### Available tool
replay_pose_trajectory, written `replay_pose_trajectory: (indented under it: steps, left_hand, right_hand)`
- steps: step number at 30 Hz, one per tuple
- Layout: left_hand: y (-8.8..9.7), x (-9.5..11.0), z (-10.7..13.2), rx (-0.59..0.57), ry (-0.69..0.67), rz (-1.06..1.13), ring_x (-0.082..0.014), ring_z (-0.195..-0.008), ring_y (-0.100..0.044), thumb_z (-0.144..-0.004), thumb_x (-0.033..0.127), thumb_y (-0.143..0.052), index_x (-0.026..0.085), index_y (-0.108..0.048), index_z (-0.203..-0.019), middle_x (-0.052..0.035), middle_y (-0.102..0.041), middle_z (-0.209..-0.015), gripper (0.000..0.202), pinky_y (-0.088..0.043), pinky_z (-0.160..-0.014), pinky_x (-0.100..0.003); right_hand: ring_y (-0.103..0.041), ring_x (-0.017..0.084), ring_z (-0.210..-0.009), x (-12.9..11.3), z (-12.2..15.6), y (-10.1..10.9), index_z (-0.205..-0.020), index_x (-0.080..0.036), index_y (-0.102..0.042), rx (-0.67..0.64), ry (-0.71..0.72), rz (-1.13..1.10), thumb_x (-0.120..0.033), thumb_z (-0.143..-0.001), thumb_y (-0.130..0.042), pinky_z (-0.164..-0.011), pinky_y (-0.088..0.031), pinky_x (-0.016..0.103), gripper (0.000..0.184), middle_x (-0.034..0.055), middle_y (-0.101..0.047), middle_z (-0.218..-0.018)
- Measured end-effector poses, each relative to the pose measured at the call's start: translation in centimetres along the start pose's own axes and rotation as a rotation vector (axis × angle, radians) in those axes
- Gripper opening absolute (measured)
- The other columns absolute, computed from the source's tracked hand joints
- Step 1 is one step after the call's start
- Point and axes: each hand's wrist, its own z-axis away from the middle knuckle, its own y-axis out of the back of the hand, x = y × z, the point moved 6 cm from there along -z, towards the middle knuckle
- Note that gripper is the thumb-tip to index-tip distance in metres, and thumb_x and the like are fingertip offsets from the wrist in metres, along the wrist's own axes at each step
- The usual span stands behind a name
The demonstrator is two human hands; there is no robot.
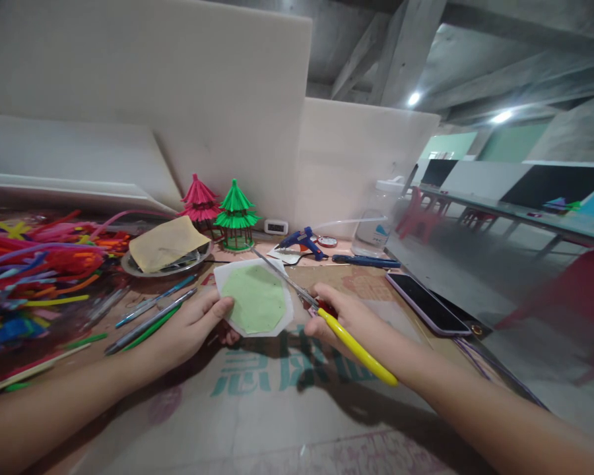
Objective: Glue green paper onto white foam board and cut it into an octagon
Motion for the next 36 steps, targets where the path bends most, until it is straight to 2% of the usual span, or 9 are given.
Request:
replay_pose_trajectory:
  steps: [8, 20, 26, 32, 36]
  left_hand:
    - [0.0, -0.3, -0.1, -0.007, 0.007, 0.030, -0.0198, -0.060, -0.066, -0.098, 0.057, -0.042, 0.021, -0.057, -0.083, -0.0031, -0.070, -0.068, 0.042, -0.052, -0.058, -0.030]
    - [0.1, -0.7, -0.2, -0.013, 0.011, 0.058, -0.0207, -0.063, -0.068, -0.098, 0.058, -0.043, 0.022, -0.060, -0.085, -0.0021, -0.071, -0.070, 0.042, -0.053, -0.059, -0.030]
    - [0.3, -0.6, -0.3, 0.002, 0.021, 0.041, -0.0212, -0.064, -0.069, -0.097, 0.061, -0.042, 0.021, -0.061, -0.087, -0.0025, -0.072, -0.070, 0.046, -0.055, -0.061, -0.031]
    - [0.3, -0.8, -0.3, 0.001, 0.022, 0.088, -0.0204, -0.064, -0.069, -0.097, 0.062, -0.042, 0.021, -0.060, -0.087, -0.0024, -0.072, -0.072, 0.046, -0.055, -0.062, -0.031]
    - [0.4, -0.8, -0.3, 0.029, 0.036, 0.087, -0.0196, -0.062, -0.068, -0.097, 0.061, -0.043, 0.020, -0.059, -0.087, -0.0029, -0.071, -0.070, 0.046, -0.055, -0.061, -0.031]
  right_hand:
    - [-0.039, 0.014, -0.062, 0.2, -0.1, -0.1, -0.078, -0.022, -0.044, -0.026, -0.003, 0.004, -0.080, -0.080, -0.043, -0.054, -0.031, 0.028, 0.059, -0.0017, -0.045, -0.070]
    - [-0.040, 0.014, -0.059, 0.1, 0.0, 0.0, -0.078, -0.021, -0.048, 0.014, 0.011, -0.005, -0.078, -0.080, -0.047, -0.052, -0.031, 0.027, 0.057, -0.0014, -0.047, -0.068]
    - [-0.044, 0.014, -0.059, 0.5, -0.1, -0.1, -0.078, -0.021, -0.048, 0.018, 0.017, -0.004, -0.069, -0.082, -0.051, -0.051, -0.033, 0.026, 0.049, -0.0007, -0.054, -0.068]
    - [-0.048, 0.016, -0.062, 0.1, 0.0, -0.2, -0.079, -0.022, -0.047, -0.028, -0.011, -0.029, -0.053, -0.080, -0.053, -0.054, -0.035, 0.027, 0.032, 0.0014, -0.058, -0.072]
    - [-0.051, 0.017, -0.067, 0.6, -0.3, 0.9, -0.080, -0.021, -0.053, 0.050, 0.018, 0.017, -0.046, -0.081, -0.053, -0.057, -0.036, 0.028, 0.024, 0.0015, -0.057, -0.075]
